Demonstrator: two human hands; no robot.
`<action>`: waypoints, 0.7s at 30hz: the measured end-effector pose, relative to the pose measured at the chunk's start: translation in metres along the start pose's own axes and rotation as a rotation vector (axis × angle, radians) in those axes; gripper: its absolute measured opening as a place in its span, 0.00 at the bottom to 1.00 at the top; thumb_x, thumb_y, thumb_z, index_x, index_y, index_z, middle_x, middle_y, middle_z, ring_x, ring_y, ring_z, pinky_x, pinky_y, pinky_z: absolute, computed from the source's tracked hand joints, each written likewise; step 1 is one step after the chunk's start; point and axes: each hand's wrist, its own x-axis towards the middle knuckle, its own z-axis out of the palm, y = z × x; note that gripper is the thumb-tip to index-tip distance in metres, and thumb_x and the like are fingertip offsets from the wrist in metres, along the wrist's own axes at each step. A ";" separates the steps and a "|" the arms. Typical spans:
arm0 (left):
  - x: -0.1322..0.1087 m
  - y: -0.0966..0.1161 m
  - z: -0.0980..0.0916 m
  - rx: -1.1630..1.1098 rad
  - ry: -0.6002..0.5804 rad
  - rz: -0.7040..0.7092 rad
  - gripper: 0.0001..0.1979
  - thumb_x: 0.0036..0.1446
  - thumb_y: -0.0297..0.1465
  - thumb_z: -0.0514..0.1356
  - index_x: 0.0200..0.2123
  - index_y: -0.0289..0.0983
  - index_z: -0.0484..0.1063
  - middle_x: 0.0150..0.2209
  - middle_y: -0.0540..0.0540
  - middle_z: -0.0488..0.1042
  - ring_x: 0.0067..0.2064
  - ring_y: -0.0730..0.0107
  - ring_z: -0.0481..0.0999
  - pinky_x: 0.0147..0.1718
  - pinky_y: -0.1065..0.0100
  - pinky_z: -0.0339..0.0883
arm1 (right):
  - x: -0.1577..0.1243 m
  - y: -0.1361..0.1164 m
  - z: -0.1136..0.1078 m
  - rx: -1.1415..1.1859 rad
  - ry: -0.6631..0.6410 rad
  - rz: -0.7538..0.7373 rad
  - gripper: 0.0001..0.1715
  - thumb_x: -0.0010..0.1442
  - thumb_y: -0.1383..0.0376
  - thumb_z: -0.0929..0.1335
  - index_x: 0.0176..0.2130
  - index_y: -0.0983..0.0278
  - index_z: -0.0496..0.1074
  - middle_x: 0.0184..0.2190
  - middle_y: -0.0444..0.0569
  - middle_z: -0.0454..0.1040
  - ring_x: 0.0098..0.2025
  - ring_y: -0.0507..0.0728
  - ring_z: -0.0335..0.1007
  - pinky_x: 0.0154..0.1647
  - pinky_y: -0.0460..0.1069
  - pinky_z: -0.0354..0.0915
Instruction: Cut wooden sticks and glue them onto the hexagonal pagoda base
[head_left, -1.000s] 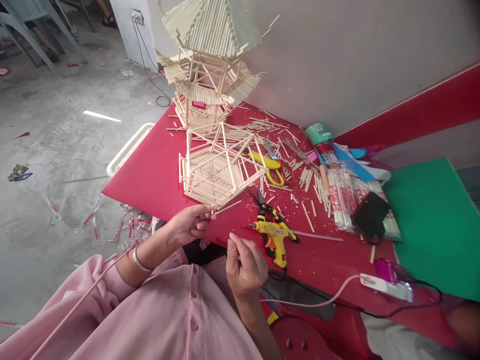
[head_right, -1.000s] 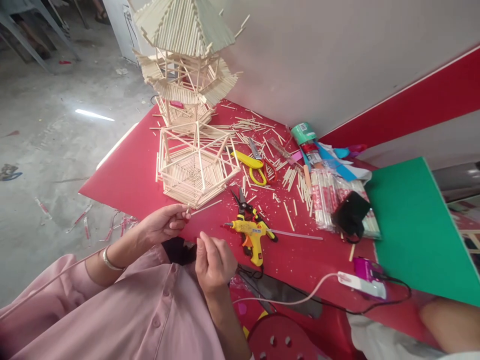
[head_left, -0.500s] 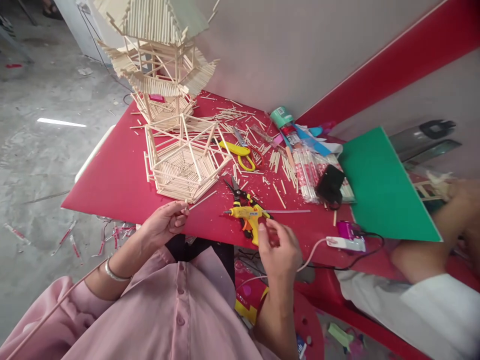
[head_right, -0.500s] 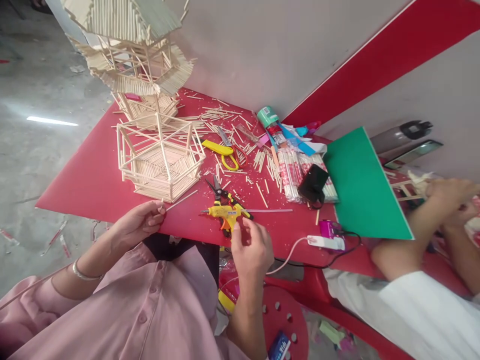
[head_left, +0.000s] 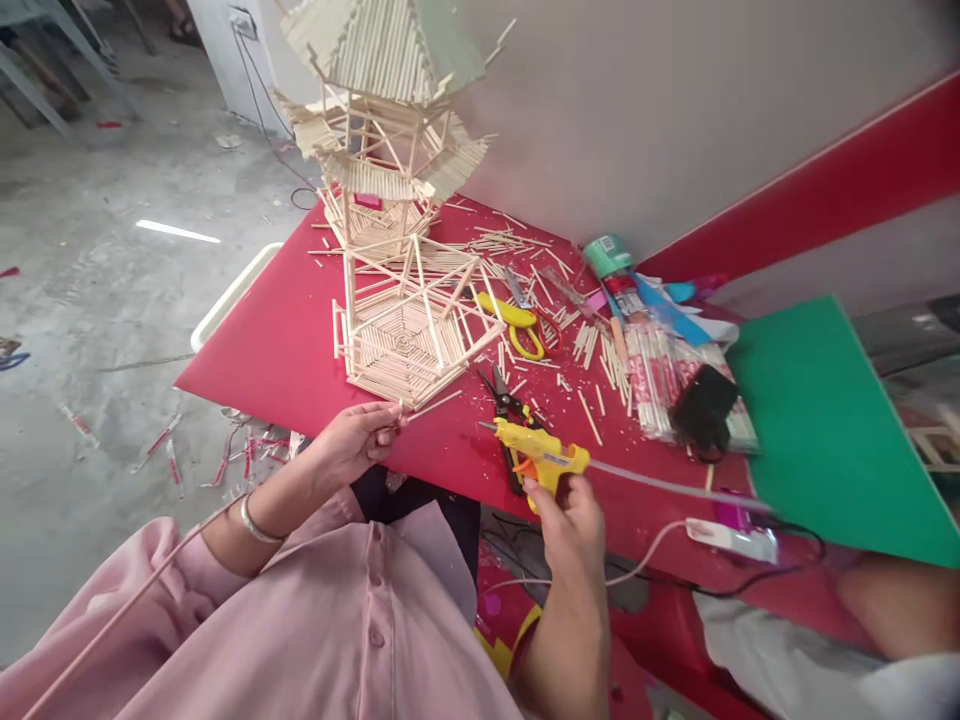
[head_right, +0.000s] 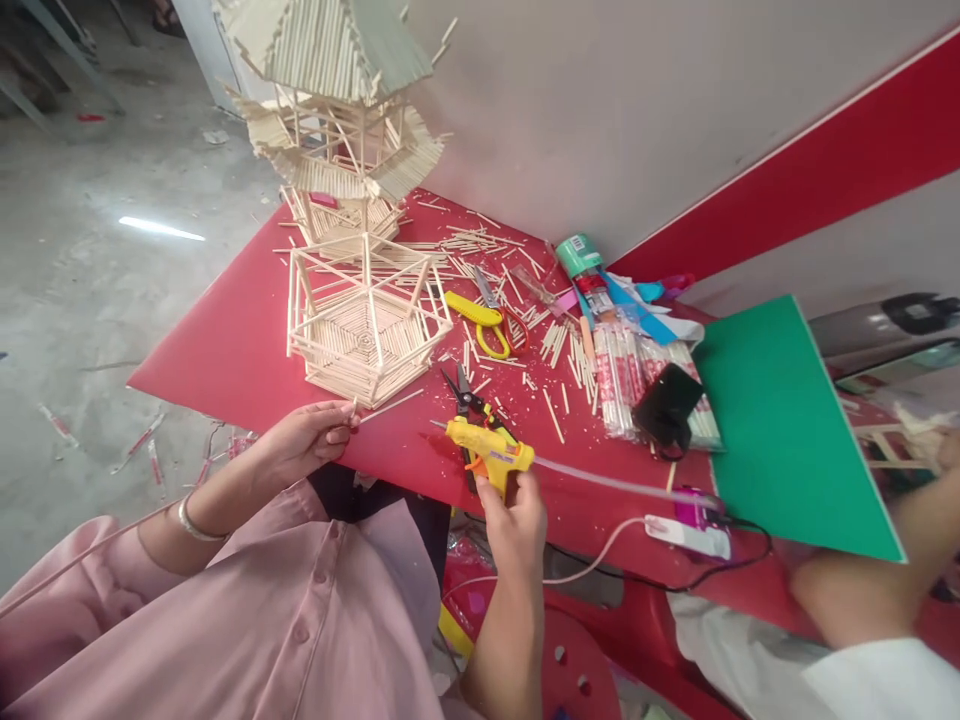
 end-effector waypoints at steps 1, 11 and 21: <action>0.000 0.000 0.000 -0.007 -0.001 -0.011 0.08 0.49 0.26 0.70 0.28 0.29 0.74 0.26 0.47 0.71 0.18 0.86 0.59 0.14 0.80 0.47 | -0.007 -0.003 0.003 0.058 0.006 -0.004 0.23 0.50 0.53 0.73 0.42 0.63 0.73 0.33 0.50 0.81 0.33 0.59 0.77 0.36 0.52 0.71; -0.006 0.003 -0.002 0.145 0.023 0.059 0.15 0.43 0.34 0.74 0.26 0.33 0.72 0.24 0.48 0.73 0.17 0.83 0.59 0.14 0.78 0.46 | -0.038 -0.045 0.068 -0.402 0.169 -0.488 0.23 0.56 0.47 0.72 0.37 0.64 0.73 0.22 0.46 0.72 0.22 0.56 0.68 0.27 0.51 0.67; -0.008 -0.003 -0.013 0.394 0.094 0.344 0.17 0.42 0.39 0.75 0.29 0.34 0.78 0.13 0.55 0.64 0.16 0.80 0.60 0.16 0.75 0.52 | -0.030 -0.052 0.084 -0.636 0.297 -0.567 0.23 0.59 0.50 0.68 0.43 0.66 0.72 0.34 0.59 0.77 0.37 0.66 0.76 0.39 0.57 0.71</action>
